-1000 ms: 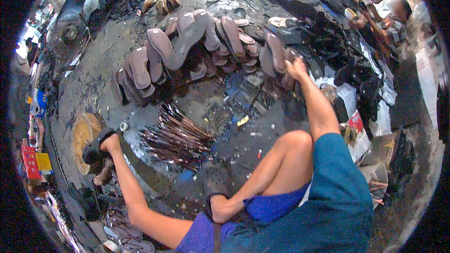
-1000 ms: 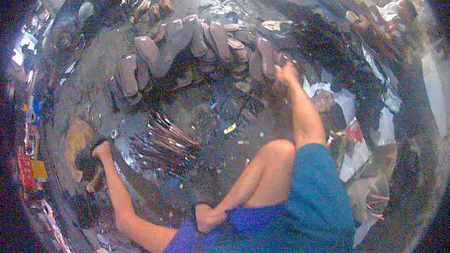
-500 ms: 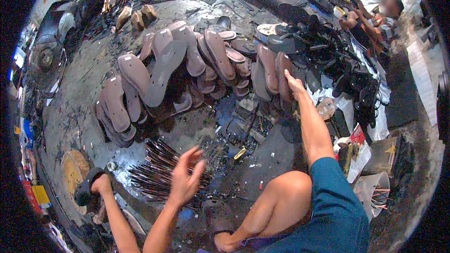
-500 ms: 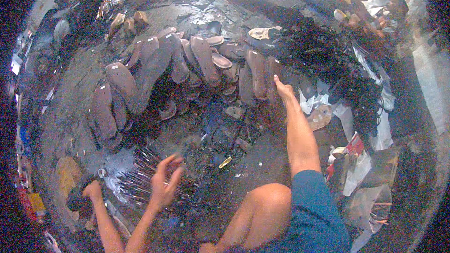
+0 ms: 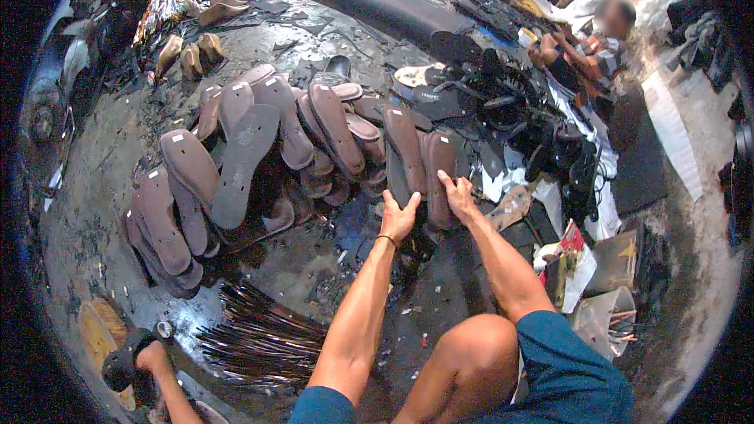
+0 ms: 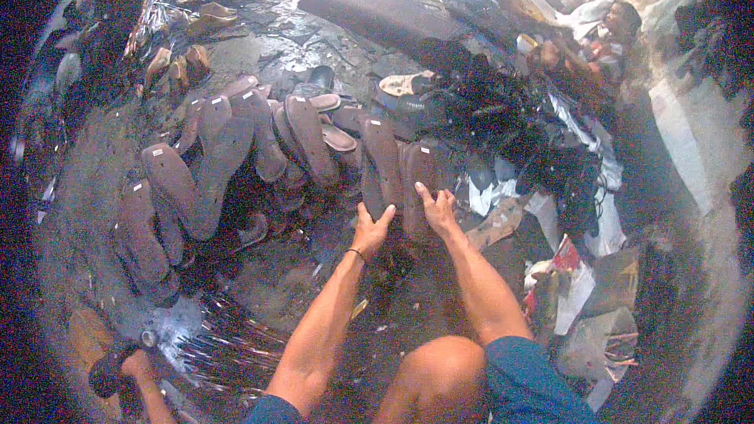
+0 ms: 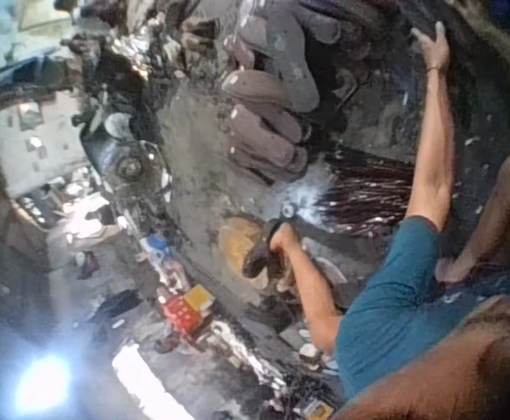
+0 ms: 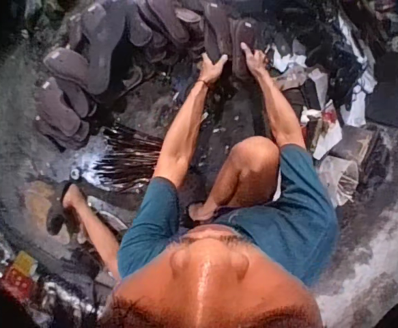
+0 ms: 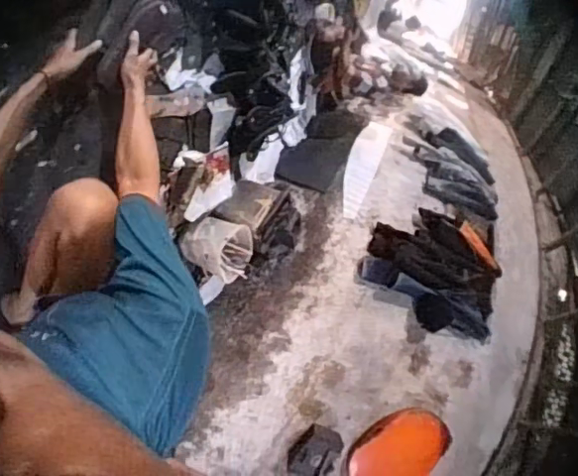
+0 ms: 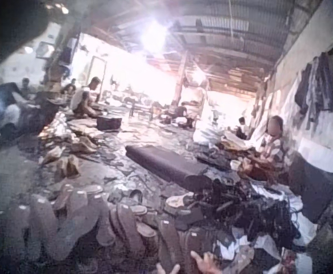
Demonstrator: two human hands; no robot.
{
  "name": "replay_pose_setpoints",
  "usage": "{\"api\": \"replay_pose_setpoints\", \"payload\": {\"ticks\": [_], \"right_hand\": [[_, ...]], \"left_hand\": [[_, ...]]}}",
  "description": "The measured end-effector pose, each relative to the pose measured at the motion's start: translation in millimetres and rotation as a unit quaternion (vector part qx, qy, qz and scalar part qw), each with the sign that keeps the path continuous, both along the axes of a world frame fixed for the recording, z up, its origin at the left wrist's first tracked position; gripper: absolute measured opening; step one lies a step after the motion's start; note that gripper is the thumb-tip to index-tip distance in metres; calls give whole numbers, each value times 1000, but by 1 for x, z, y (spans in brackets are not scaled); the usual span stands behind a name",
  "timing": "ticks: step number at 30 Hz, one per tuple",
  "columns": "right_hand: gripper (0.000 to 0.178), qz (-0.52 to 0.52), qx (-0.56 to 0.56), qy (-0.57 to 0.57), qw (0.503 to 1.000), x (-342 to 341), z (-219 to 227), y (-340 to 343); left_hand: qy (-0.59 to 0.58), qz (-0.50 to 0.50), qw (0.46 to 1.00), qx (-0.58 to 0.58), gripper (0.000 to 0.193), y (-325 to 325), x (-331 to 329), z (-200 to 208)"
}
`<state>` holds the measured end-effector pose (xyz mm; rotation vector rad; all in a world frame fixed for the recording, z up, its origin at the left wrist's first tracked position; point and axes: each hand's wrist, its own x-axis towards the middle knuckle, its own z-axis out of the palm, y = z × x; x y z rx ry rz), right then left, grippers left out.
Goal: The person sits on the floor and assembles sandals by inserting thin straps through holes in the sole and securing them. The person handles multiple sandals and straps, repeatedly threading and adjusting the straps to complete each unit.
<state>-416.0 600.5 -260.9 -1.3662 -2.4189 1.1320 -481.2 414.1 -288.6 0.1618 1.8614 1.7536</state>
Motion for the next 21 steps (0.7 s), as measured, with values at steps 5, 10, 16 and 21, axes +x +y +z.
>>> {"api": "replay_pose_setpoints", "payload": {"ticks": [5,10,16,21], "right_hand": [[68,63,-167,240,954,55,47,-78],[65,254,-181,207,927,86,62,-151],[47,410,-80,-13,908,46,41,-161],[102,607,-86,-42,789,49,52,-192]], "left_hand": [[-9,-11,990,140,70,-51,55,42],[-100,164,963,191,59,-155,157,89],[-162,-98,960,-204,65,-214,146,119],[-98,-68,978,-170,61,-220,169,104]]}}
